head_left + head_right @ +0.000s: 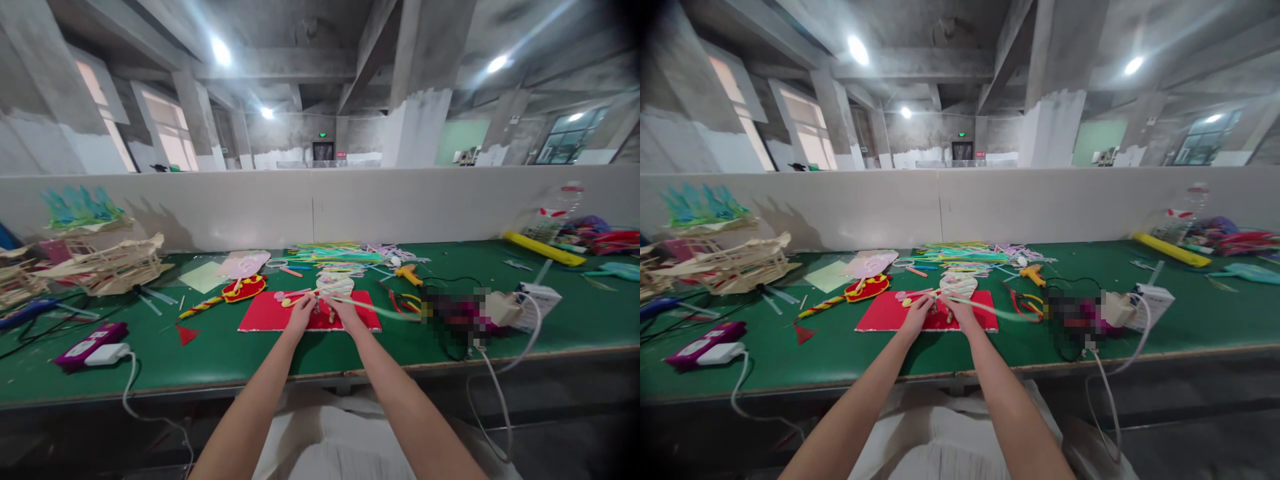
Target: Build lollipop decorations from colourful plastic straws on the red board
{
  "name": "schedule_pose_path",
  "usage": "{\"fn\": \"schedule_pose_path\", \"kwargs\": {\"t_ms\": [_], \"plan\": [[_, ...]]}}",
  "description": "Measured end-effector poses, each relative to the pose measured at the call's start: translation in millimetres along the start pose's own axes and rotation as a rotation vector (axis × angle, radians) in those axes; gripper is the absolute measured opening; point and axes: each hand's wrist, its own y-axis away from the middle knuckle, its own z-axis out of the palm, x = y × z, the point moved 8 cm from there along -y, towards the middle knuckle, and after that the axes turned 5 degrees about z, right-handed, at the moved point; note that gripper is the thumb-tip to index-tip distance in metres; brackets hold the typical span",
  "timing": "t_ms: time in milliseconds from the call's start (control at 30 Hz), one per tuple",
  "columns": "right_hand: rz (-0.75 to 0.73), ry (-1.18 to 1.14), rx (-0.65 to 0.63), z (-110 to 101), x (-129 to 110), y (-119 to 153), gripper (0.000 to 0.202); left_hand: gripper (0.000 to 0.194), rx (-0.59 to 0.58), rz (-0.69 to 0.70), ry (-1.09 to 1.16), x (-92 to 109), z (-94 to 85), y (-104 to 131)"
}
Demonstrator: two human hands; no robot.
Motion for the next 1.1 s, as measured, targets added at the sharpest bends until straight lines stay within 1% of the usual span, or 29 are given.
{"fn": "schedule_pose_path", "kwargs": {"t_ms": [100,167,267,333,400,567,633,800,867,967,1100], "plan": [[-0.016,0.075,-0.035,4.8,-1.6,3.5,0.033,0.029,0.100,-0.055,0.107,-6.7,-7.4,1.0],[-0.030,0.087,-0.027,4.2,-1.6,3.1,0.034,0.029,0.109,-0.073,0.128,-7.3,-7.3,1.9],[-0.032,0.057,0.021,-1.4,0.8,-0.8,0.031,0.030,0.034,-0.077,0.084,-4.3,0.0,2.4],[-0.029,0.051,0.038,-4.1,2.3,-3.4,0.033,0.029,-0.029,-0.066,0.056,-1.5,5.8,2.7],[-0.042,0.073,0.043,-5.4,1.4,-4.5,0.035,0.028,-0.061,-0.054,0.050,0.7,8.9,3.1],[-0.075,0.126,-0.014,-0.6,-3.5,-2.2,0.034,0.027,-0.094,-0.052,0.029,3.4,10.5,4.2],[-0.094,0.129,-0.024,0.5,-6.0,-1.3,0.033,0.027,-0.135,-0.047,-0.003,5.1,13.1,4.9],[-0.096,0.112,0.002,-1.2,-6.6,-1.3,0.032,0.027,-0.242,-0.021,-0.087,7.3,20.5,7.1],[-0.083,0.085,-0.011,0.0,-5.7,-1.0,0.032,0.027,-0.259,-0.015,-0.100,6.9,21.7,7.6],[-0.058,0.061,-0.041,3.0,-4.8,0.1,0.030,0.027,-0.250,-0.006,-0.119,7.1,21.0,7.7],[-0.072,0.047,-0.020,1.4,-7.8,0.7,0.029,0.028,-0.232,-0.009,-0.124,9.4,20.0,7.6]]}}
